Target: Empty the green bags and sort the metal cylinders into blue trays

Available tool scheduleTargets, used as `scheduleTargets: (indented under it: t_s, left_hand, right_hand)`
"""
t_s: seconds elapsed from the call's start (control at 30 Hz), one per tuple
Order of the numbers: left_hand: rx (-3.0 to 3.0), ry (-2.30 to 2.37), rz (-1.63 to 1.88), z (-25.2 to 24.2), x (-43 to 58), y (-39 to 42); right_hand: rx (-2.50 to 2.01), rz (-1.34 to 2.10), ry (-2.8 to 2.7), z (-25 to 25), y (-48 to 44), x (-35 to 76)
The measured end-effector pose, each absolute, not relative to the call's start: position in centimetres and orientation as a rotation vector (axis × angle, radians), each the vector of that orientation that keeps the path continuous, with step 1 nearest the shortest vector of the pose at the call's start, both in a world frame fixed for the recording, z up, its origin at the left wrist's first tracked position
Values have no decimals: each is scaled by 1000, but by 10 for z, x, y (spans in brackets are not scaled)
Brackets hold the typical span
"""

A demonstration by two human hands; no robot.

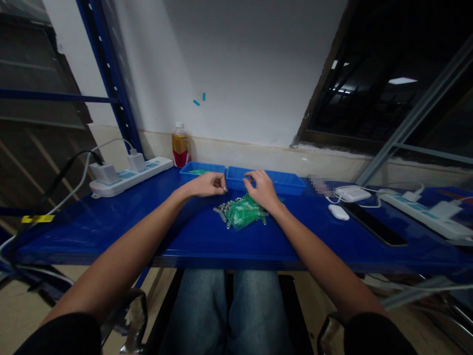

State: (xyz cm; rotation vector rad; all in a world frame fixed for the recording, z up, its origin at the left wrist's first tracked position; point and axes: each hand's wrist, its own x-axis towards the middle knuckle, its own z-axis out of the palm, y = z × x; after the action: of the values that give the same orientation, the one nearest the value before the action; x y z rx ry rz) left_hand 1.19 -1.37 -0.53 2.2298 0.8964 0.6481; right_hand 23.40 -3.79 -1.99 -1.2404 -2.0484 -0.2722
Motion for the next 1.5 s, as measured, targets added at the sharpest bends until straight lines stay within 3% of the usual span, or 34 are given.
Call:
scheduleTargets:
  t_s: [0.13, 0.4, 0.67, 0.77, 0.9, 1.03, 1.13, 1.3, 1.5]
  left_hand:
    - [2097, 790, 844, -8, 19, -13]
    - [2623, 1104, 509, -17, 17, -10]
    - [2743, 981, 544, -4, 33, -36]
    - [2738, 993, 477, -7, 35, -37]
    - [2747, 1024, 412, -13, 35, -33]
    - [2759, 1046, 372, -14, 36, -31]
    - [2761, 1044, 354, -14, 36, -31]
    - [2739, 1041, 369, -17, 34, -28]
    - [2723, 1034, 365, -19, 31, -24]
  right_hand:
    - [-995, -266, -2204, -16, -54, 216]
    - [-1086, -253, -2403, -23, -57, 210]
    - [-826, -199, -2221, 6, -133, 197]
    - [-678, -121, -2227, -33, -188, 185]
    - [-402, -24, -2583, -131, -253, 179]
    - [-993, 7, -2760, -203, -279, 183]
    - [-1245, 39, -3006, -222, -278, 177]
    - [-1213, 70, -3377, -238, -272, 160]
    - [-996, -90, -3000, -270, -284, 191]
